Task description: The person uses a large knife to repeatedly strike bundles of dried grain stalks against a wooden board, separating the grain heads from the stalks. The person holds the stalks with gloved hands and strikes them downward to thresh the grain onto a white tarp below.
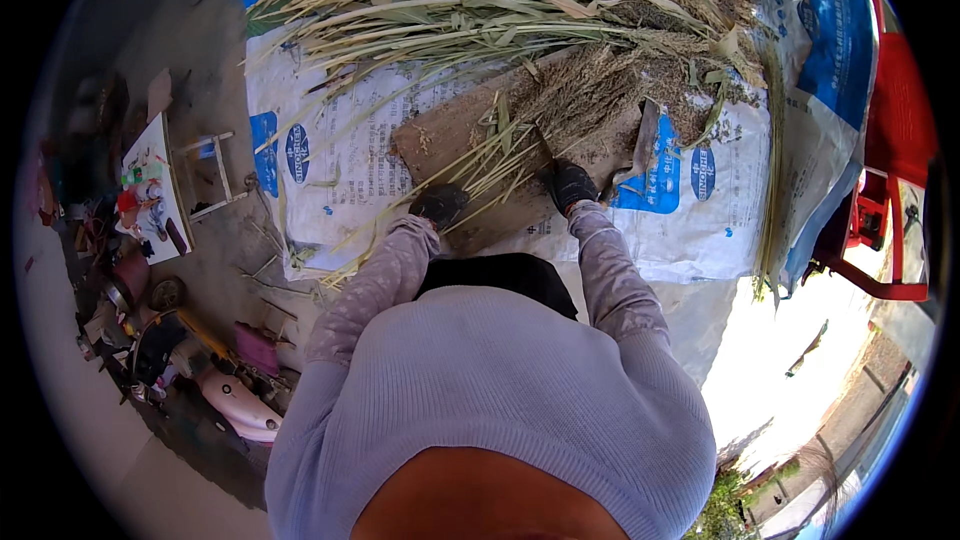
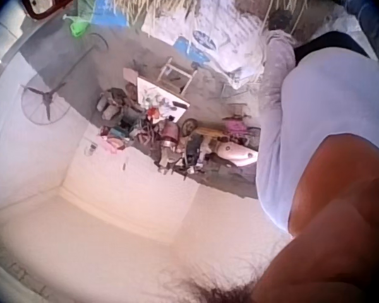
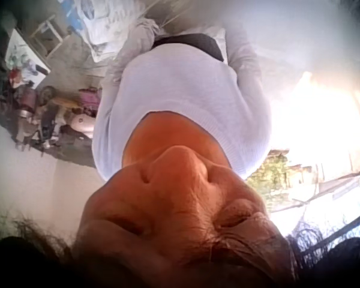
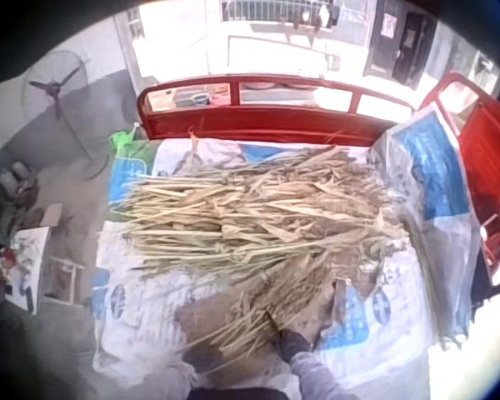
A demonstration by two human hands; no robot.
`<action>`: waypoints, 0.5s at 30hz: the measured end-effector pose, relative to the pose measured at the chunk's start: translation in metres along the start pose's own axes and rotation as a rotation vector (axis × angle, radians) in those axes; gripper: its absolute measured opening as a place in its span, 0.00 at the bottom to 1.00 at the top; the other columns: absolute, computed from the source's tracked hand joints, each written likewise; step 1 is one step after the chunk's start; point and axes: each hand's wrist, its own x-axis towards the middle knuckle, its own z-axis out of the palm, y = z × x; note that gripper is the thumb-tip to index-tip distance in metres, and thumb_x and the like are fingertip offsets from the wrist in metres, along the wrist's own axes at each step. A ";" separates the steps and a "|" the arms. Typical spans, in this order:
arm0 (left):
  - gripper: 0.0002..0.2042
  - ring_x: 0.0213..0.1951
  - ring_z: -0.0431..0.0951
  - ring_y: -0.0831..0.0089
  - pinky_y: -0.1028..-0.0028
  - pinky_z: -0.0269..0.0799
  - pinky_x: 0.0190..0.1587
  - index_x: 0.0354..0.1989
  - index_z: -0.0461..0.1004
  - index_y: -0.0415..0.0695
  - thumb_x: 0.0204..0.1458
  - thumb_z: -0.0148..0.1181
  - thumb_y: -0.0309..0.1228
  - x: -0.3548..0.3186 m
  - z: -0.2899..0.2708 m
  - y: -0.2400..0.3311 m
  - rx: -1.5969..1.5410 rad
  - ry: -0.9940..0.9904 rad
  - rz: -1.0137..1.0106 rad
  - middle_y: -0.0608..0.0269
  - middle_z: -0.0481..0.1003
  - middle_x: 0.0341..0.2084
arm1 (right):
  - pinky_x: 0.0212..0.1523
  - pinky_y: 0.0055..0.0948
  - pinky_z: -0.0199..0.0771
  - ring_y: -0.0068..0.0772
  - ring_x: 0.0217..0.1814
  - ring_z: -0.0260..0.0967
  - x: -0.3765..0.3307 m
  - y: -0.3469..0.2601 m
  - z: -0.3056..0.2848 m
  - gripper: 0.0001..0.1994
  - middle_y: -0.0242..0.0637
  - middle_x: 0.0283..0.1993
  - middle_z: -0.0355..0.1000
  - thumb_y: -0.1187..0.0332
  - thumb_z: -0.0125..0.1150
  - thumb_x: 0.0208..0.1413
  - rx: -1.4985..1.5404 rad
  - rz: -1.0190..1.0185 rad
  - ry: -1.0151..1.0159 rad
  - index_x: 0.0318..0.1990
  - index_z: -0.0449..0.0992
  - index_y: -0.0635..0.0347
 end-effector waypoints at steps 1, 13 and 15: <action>0.11 0.42 0.74 0.59 0.63 0.68 0.45 0.38 0.76 0.49 0.52 0.46 0.34 -0.014 -0.008 -0.003 -0.019 -0.084 -0.068 0.57 0.74 0.37 | 0.45 0.46 0.67 0.54 0.45 0.68 0.000 -0.007 -0.007 0.22 0.53 0.39 0.72 0.50 0.53 0.50 -0.017 0.021 -0.034 0.41 0.73 0.61; 0.16 0.41 0.74 0.57 0.61 0.70 0.41 0.40 0.74 0.48 0.46 0.56 0.43 -0.328 0.018 -0.096 0.091 -0.359 -1.009 0.54 0.74 0.36 | 0.44 0.46 0.68 0.53 0.44 0.69 -0.003 -0.012 -0.014 0.24 0.52 0.38 0.72 0.46 0.51 0.50 -0.054 0.062 -0.068 0.42 0.73 0.59; 0.18 0.42 0.74 0.57 0.60 0.70 0.42 0.42 0.73 0.49 0.44 0.58 0.43 -0.326 -0.020 -0.081 0.265 -0.460 -1.189 0.54 0.74 0.38 | 0.44 0.46 0.67 0.53 0.44 0.69 -0.001 -0.010 -0.015 0.24 0.52 0.38 0.72 0.47 0.51 0.50 -0.040 0.068 -0.074 0.42 0.73 0.59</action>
